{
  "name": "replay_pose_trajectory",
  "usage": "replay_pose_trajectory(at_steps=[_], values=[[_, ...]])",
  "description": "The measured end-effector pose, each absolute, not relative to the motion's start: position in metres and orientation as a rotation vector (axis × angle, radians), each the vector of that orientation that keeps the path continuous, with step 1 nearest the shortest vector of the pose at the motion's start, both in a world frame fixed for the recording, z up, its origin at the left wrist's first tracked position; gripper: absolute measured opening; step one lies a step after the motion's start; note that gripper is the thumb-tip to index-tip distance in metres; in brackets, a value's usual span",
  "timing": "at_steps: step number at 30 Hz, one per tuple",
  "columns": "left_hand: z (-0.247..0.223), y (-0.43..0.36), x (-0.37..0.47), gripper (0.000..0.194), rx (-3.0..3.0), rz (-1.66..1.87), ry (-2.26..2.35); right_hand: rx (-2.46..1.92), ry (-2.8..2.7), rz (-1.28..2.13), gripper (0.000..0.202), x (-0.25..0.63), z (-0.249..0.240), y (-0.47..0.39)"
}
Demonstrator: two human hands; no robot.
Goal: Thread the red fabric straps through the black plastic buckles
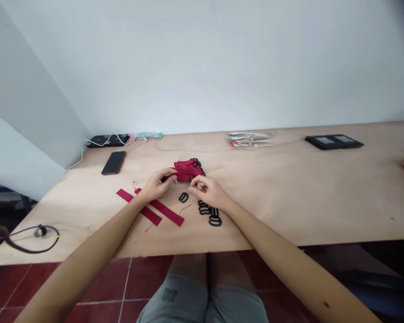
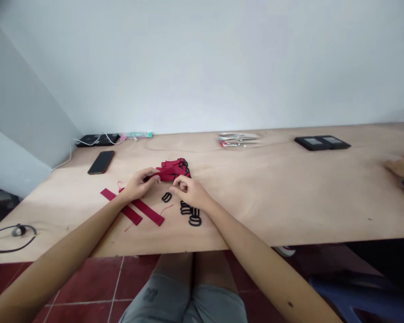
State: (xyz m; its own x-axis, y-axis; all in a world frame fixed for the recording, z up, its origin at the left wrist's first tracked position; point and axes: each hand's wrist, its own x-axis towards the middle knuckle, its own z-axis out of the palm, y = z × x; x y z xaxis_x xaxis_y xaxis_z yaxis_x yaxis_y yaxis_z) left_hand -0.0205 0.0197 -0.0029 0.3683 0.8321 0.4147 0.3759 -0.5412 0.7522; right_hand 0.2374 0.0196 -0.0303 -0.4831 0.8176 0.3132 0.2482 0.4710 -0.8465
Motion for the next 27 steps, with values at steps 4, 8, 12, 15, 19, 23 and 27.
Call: replay_pose_trajectory(at_steps=[4,8,12,15,19,23,27], values=[[-0.007,0.024,-0.024,0.023,2.032,1.051,1.112,-0.751,-2.338,0.820,0.024,0.236,-0.023,0.015],[-0.012,0.027,-0.024,0.022,2.019,1.048,1.141,-0.730,-2.480,0.634,0.018,0.232,-0.020,0.015],[-0.008,0.025,-0.023,0.023,1.991,1.056,1.187,-0.725,-2.414,0.701,0.023,0.233,-0.023,0.016],[-0.004,0.023,-0.024,0.027,1.925,1.050,1.215,-0.634,-2.375,0.798,0.011,0.235,-0.025,0.017],[-0.003,0.024,-0.026,0.029,1.802,1.018,1.213,-0.561,-2.251,1.018,0.014,0.236,-0.025,0.017],[-0.003,0.025,-0.027,0.026,1.752,1.012,1.178,-0.537,-2.040,1.163,0.017,0.235,-0.028,0.022],[-0.004,0.025,-0.028,0.020,1.666,0.977,1.194,-0.605,-1.696,1.398,0.028,0.234,-0.033,0.029]])
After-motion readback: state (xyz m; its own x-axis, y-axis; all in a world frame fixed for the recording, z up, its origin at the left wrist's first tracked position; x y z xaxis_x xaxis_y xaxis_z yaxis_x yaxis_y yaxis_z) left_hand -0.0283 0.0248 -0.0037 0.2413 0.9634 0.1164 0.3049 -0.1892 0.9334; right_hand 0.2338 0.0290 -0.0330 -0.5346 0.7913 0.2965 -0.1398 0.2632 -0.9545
